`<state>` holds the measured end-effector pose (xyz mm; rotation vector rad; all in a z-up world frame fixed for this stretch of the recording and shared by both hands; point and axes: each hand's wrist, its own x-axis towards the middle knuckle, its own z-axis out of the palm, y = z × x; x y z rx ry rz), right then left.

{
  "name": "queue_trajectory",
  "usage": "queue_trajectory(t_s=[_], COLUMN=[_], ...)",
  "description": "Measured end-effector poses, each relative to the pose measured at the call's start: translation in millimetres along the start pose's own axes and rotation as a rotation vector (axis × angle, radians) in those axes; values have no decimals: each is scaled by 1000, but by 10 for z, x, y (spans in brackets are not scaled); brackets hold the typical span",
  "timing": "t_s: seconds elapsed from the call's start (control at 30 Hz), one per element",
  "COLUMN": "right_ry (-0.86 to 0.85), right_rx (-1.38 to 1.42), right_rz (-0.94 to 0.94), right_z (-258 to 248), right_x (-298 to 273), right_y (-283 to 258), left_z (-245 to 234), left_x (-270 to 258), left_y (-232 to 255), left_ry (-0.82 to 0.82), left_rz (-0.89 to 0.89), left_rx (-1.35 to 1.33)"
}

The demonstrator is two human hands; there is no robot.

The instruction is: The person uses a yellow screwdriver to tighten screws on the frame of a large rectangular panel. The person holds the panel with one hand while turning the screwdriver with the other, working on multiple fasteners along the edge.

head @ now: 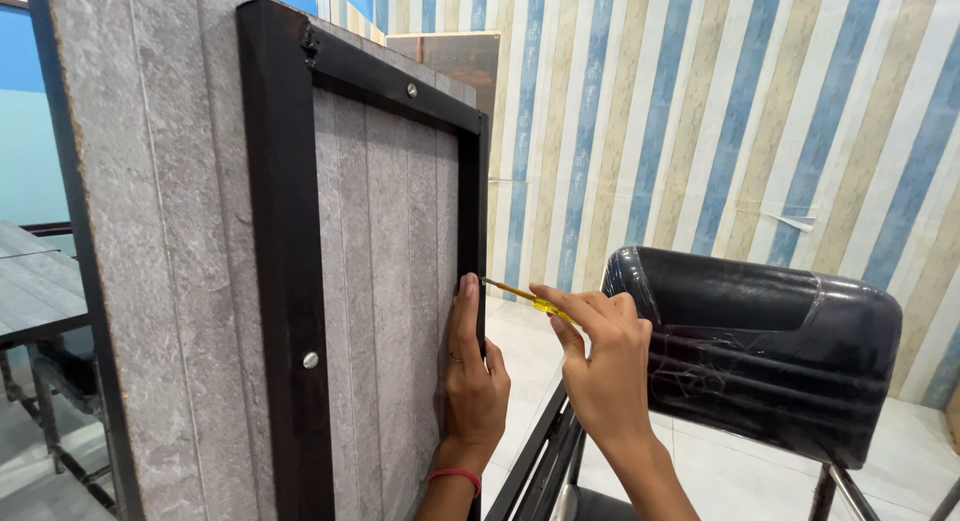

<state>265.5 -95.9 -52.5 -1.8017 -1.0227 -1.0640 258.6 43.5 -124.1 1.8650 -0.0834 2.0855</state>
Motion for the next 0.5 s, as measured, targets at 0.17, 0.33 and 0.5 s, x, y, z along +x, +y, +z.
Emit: queue_trajectory(t_s=[0.17, 0.33, 0.5], right_ry=[-10, -3, 15], right_rx=[4, 16, 42], right_rz=[59, 57, 32], right_z=[27, 39, 48], right_x=[-14, -32, -96], right_y=[9, 12, -10], left_z=[-34, -26, -97], left_x=[-11, 12, -13], left_y=[-16, -7, 11], left_ry=[-28, -32, -70], left_rz=[-2, -8, -31], left_rx=[-1, 11, -31])
